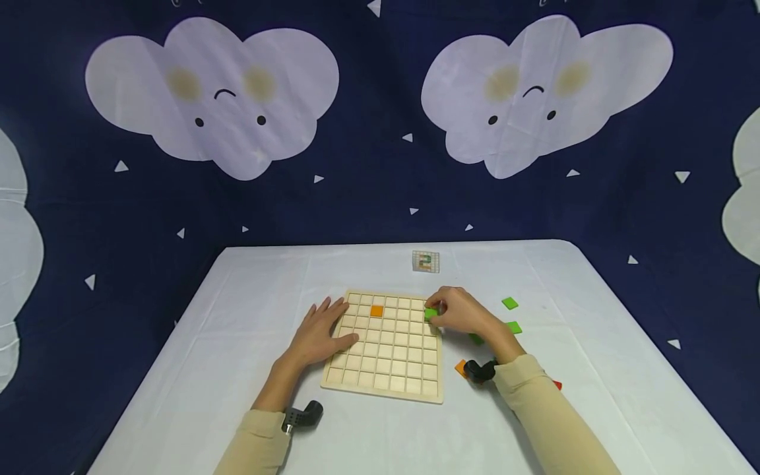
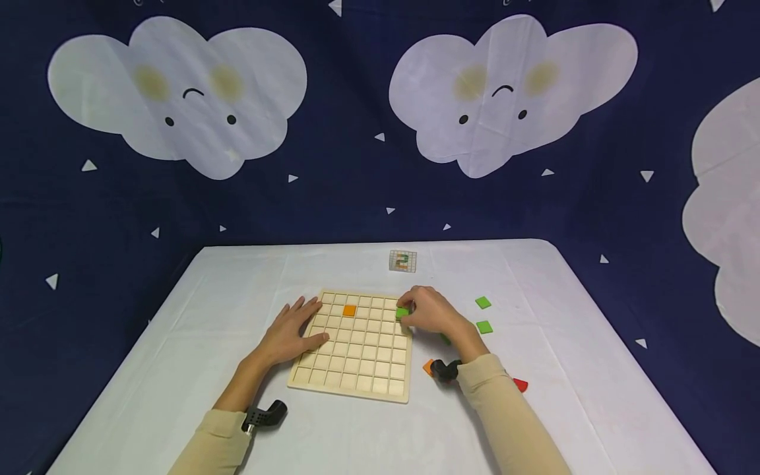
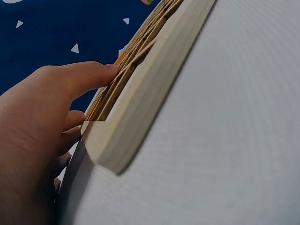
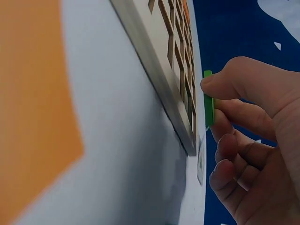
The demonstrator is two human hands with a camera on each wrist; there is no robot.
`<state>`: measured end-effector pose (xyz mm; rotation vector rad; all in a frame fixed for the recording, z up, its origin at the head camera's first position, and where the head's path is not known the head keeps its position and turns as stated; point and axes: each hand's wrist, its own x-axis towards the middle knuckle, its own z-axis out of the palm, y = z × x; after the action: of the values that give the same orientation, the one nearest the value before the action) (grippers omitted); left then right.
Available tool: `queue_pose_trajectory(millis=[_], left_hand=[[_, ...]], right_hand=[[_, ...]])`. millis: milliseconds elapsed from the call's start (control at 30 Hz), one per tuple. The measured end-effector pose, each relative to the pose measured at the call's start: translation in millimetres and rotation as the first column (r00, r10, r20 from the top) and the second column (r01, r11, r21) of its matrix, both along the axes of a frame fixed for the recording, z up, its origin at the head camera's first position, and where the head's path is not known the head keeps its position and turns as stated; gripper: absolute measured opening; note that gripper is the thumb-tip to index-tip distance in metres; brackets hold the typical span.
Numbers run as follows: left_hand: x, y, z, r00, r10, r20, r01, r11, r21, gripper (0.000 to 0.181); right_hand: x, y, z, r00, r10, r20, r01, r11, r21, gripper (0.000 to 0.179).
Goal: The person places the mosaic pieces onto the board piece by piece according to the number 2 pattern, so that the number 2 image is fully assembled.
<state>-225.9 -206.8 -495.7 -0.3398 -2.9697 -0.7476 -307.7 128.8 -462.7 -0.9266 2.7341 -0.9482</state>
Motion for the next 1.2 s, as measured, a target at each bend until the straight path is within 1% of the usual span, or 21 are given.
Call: queue_pose_trajectory(millis=[200,333,567,733,933,1100,1200], left_hand=[[0.0,-0.3,-0.8,1.000,-0.002,-0.003,0.002,1.000,-0.003,0.084],[-0.3,-0.4,-1.0,1.000,0.001,-0.009,-0.001,1.000,-0.007,0.084],[-1.6,0.0,-1.9,1.000,0.003,-0.009,-0.004,1.000,-0.010,0.084],[-3.0,0.8,-1.6,1.000,0.007,0.010,-0.007,1.000,-0.017,0.084],[-3.3,2.6,-0.5,1.000,-0.001,-0.013,0.001,1.000,-0.010,0.083],[-0.7,3.4,-0.1,1.000,-0.011,0.004,0.011,1.000,-0.001,0.084],[-0.2,3.7,1.8,1.000,0.002,-0.005,-0.002,1.000,0.009,0.083]], right_hand=[[-3.0,-13,-0.5,0.999,0.028,-0.028,-0.028,1.000,-0.003,0.029],[-5.5,-23,-1.9,0.999,0.038,-0.026,-0.039,0.999,-0.016,0.028],[-11.1,-39,-8.5,0.997,0.065,-0.032,-0.065,0.998,0.011,0.027],[-12.3,-46,-9.1,0.998,0.056,-0.014,-0.056,0.998,0.011,0.028],[-10.7,-51,-5.9,0.997,0.071,-0.014,-0.071,0.997,-0.013,0.026],[-10.3,-55,-7.3,0.997,0.079,0.010,-0.079,0.997,-0.001,0.025],[-11.6,-59,-7.6,0.996,0.092,0.015,-0.092,0.996,-0.001,0.026]])
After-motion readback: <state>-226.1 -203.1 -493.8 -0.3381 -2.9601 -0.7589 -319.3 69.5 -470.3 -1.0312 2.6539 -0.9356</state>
